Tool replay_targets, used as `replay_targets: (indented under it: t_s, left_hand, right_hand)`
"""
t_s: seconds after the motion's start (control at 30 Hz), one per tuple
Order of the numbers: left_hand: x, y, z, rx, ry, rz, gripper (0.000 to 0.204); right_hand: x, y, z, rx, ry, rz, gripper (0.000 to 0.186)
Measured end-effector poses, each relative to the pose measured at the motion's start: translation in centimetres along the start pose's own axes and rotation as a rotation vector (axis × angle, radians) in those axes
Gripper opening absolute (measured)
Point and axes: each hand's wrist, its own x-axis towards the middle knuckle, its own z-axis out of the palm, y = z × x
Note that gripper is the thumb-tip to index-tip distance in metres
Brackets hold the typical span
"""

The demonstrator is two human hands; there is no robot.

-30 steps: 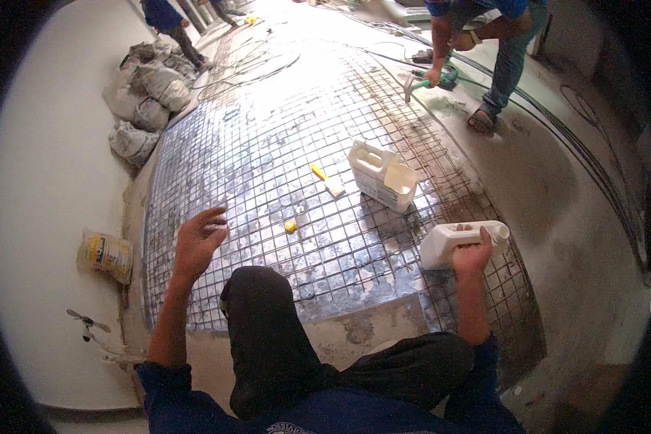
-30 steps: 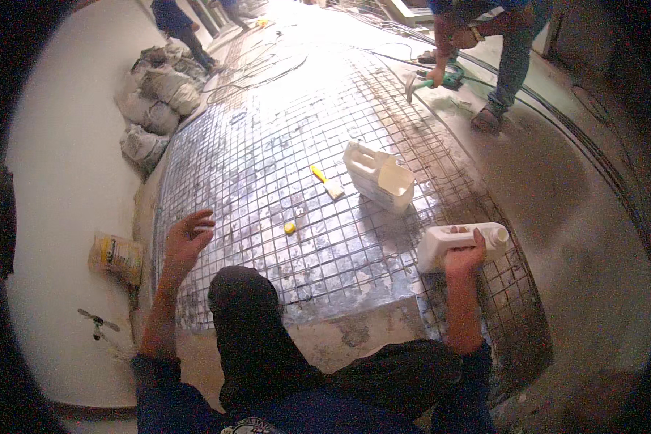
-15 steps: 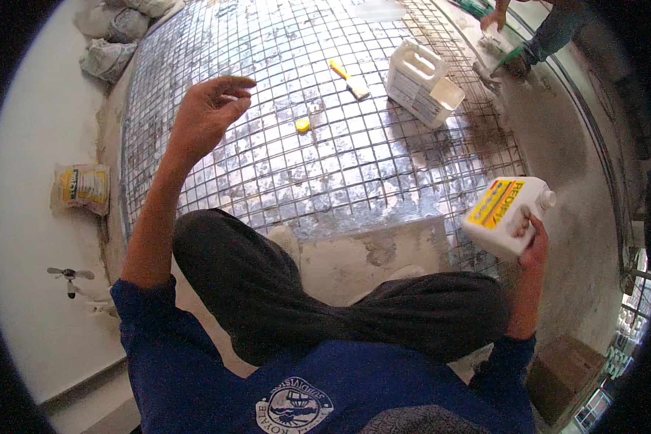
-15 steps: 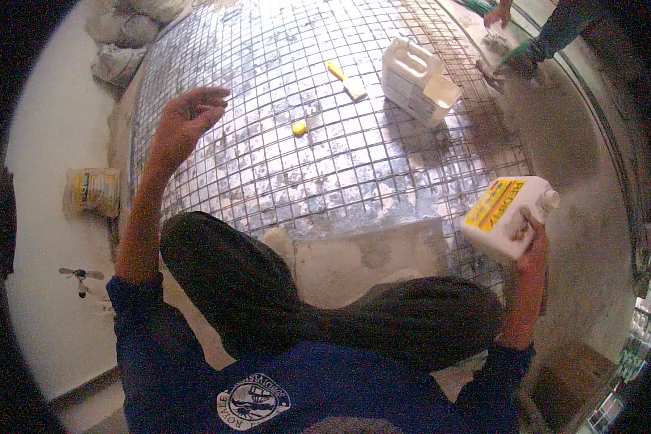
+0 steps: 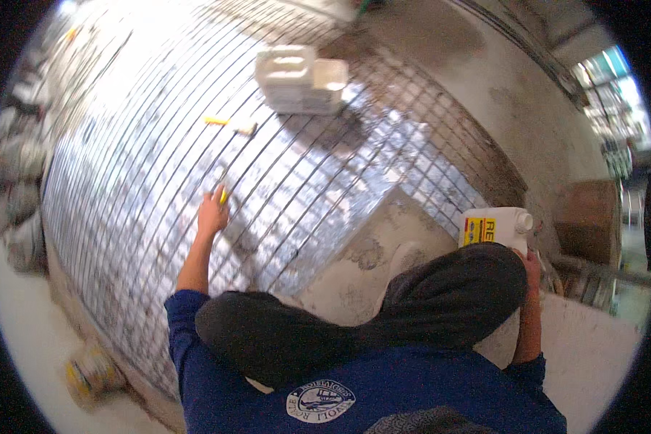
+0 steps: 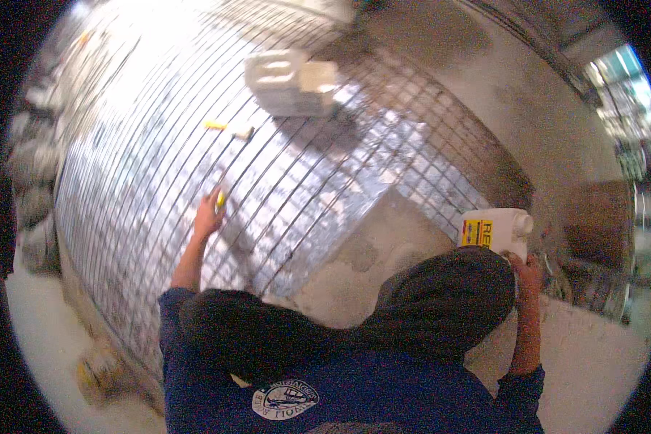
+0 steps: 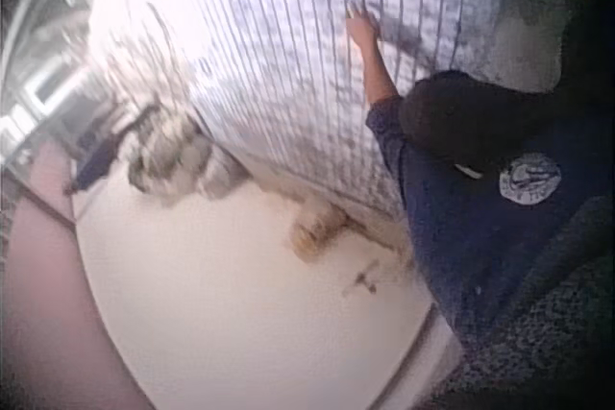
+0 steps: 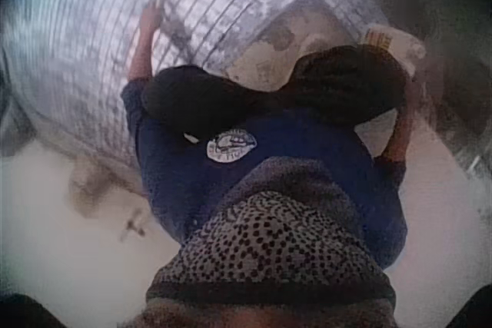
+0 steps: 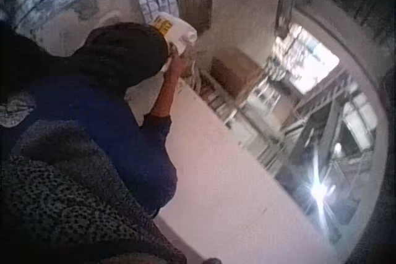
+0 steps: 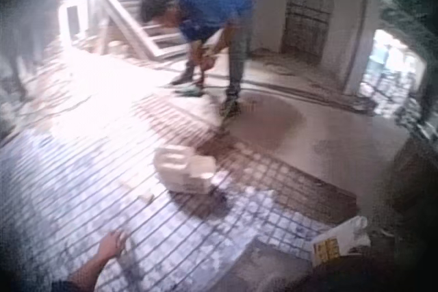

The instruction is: The person hammers nails to secure a wire mesh to a wall, then pours a liquid from a container onto the mesh. Other workers are visible in the background.

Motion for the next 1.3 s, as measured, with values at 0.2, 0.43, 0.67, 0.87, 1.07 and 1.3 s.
replay_targets:
  t_s: [0.2, 0.43, 0.67, 0.87, 1.07, 1.3]
  left_hand:
    - [1.9, -0.2, 2.5, 0.195, 0.074, 0.079, 0.049]
    - [2.6, 0.0, 1.6, 0.052, 0.107, -0.042, 0.041]
    - [1.4, 0.8, -4.4, -0.155, 0.093, 0.119, 0.041]
    - [2.5, 13.7, -12.6, -0.387, -0.184, 0.139, 0.035]
    - [5.3, 32.5, -13.7, -0.271, -0.404, 0.407, 0.039]
    - [5.5, 54.0, -11.8, -0.037, -0.443, 0.909, 0.039]
  right_hand:
    - [-6.5, 5.9, -0.4, 0.126, 0.233, 0.245, 0.031]
    - [-10.0, 9.1, -0.9, 0.263, 0.173, 0.298, 0.041]
    - [-12.6, 9.0, -2.0, 0.301, 0.251, 0.334, 0.038]
    - [-11.5, 10.5, -3.4, 0.317, 0.137, 0.525, 0.042]
    - [-11.8, 9.6, -5.1, 0.078, -0.018, 0.451, 0.037]
    - [-9.2, 6.8, -7.8, -0.418, 0.174, 0.390, 0.031]
